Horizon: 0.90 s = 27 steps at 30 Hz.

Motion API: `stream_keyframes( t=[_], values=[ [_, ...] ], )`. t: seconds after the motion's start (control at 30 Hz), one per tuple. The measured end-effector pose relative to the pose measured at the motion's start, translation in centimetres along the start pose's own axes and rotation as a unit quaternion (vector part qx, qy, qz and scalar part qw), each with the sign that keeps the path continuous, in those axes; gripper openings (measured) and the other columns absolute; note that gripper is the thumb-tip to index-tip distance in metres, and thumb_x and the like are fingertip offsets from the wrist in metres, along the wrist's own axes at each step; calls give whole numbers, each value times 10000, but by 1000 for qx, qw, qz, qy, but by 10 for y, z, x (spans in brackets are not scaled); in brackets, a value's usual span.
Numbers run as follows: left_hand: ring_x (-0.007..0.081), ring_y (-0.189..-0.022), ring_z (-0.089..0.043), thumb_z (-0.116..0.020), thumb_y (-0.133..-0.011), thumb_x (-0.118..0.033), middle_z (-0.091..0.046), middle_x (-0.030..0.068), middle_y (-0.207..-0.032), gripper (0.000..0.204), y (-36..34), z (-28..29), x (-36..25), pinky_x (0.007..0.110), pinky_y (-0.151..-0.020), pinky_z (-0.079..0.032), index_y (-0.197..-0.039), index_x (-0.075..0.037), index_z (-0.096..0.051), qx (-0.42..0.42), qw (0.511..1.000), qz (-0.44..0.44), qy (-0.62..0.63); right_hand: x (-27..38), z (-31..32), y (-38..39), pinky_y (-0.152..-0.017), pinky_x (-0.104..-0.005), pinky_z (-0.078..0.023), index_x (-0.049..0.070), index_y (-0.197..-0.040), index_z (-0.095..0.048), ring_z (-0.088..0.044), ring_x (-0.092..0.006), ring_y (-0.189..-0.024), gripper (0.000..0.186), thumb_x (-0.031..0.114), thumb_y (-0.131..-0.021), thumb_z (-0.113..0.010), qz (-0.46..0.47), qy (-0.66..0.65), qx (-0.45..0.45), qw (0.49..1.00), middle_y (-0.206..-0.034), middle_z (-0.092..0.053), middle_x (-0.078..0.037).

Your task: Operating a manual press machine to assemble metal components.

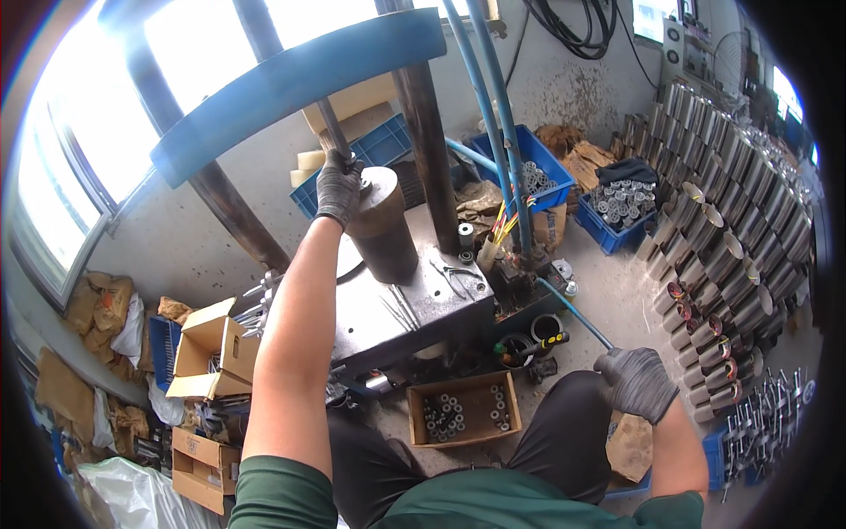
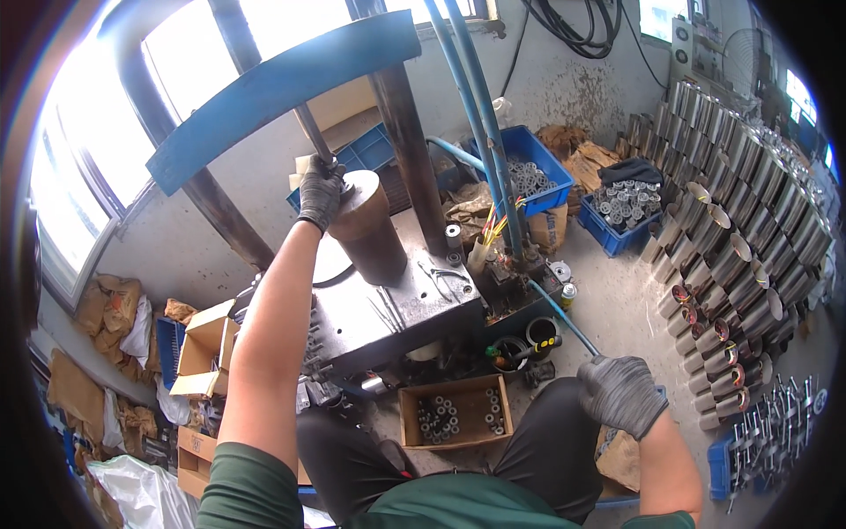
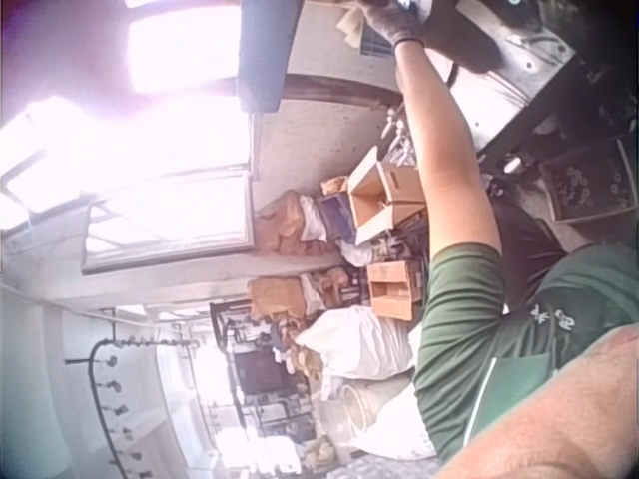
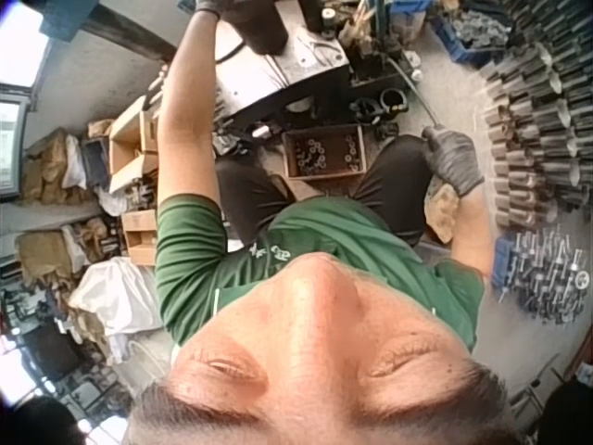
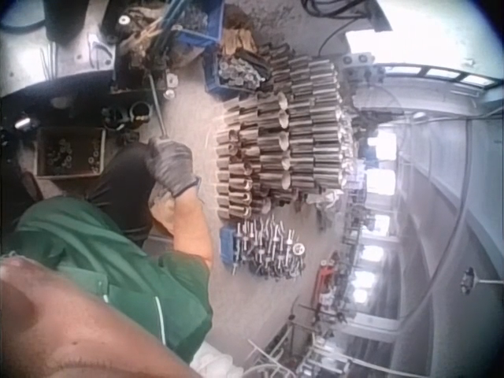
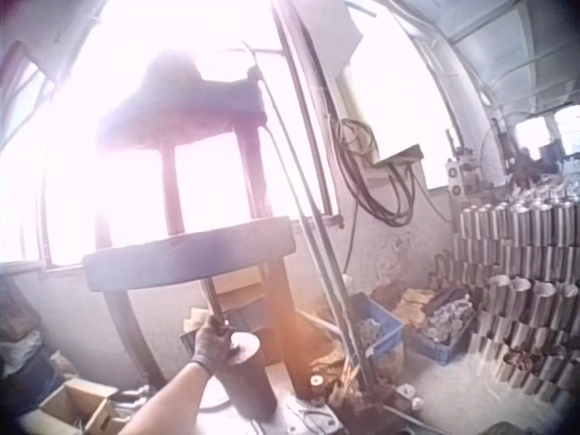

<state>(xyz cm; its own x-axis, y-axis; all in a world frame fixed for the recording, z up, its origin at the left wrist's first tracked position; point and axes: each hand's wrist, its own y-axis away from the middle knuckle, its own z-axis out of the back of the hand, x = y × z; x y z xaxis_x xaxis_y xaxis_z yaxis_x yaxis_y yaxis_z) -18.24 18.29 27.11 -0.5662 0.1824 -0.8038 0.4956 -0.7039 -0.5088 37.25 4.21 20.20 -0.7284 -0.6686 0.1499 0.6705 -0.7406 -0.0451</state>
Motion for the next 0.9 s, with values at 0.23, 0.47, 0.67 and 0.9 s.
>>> stream_keyframes(
  t=[0.23,0.47,0.67,0.9],
  values=[
    [149,-823,-624,-663,-1008,-51,-647,45,-1010,223,-4,11,20,315,-592,-625,-1173,-138,-541,-3,998,-4,68,2,47,-77,-773,-464,-582,56,-1084,-700,-712,-373,-848,253,47,-836,-645,67,3,-187,980,-1004,-717,-172],
    [133,-800,-619,-653,-1009,-40,-644,42,-982,208,-7,-7,21,300,-572,-617,-1174,-119,-553,14,995,3,97,-20,100,-217,-825,-455,-592,34,-1089,-693,-723,-390,-916,183,64,-917,-640,62,-18,-429,901,-1006,-718,-232],
    [141,-815,-641,-687,-987,-56,-652,60,-965,199,-4,-6,18,309,-616,-661,-1151,-85,-577,5,995,17,94,-16,95,-177,-904,-458,-579,31,-1207,-694,-712,-392,-1009,289,84,-939,-600,26,26,-312,949,-1066,-722,-236],
    [159,-855,-659,-708,-971,-60,-681,90,-1014,210,-4,-5,15,320,-635,-671,-1139,-75,-582,14,992,31,124,-18,17,-20,-768,-488,-584,68,-967,-732,-723,-378,-830,218,208,-815,-662,68,17,103,992,-906,-730,-177]
  ],
)
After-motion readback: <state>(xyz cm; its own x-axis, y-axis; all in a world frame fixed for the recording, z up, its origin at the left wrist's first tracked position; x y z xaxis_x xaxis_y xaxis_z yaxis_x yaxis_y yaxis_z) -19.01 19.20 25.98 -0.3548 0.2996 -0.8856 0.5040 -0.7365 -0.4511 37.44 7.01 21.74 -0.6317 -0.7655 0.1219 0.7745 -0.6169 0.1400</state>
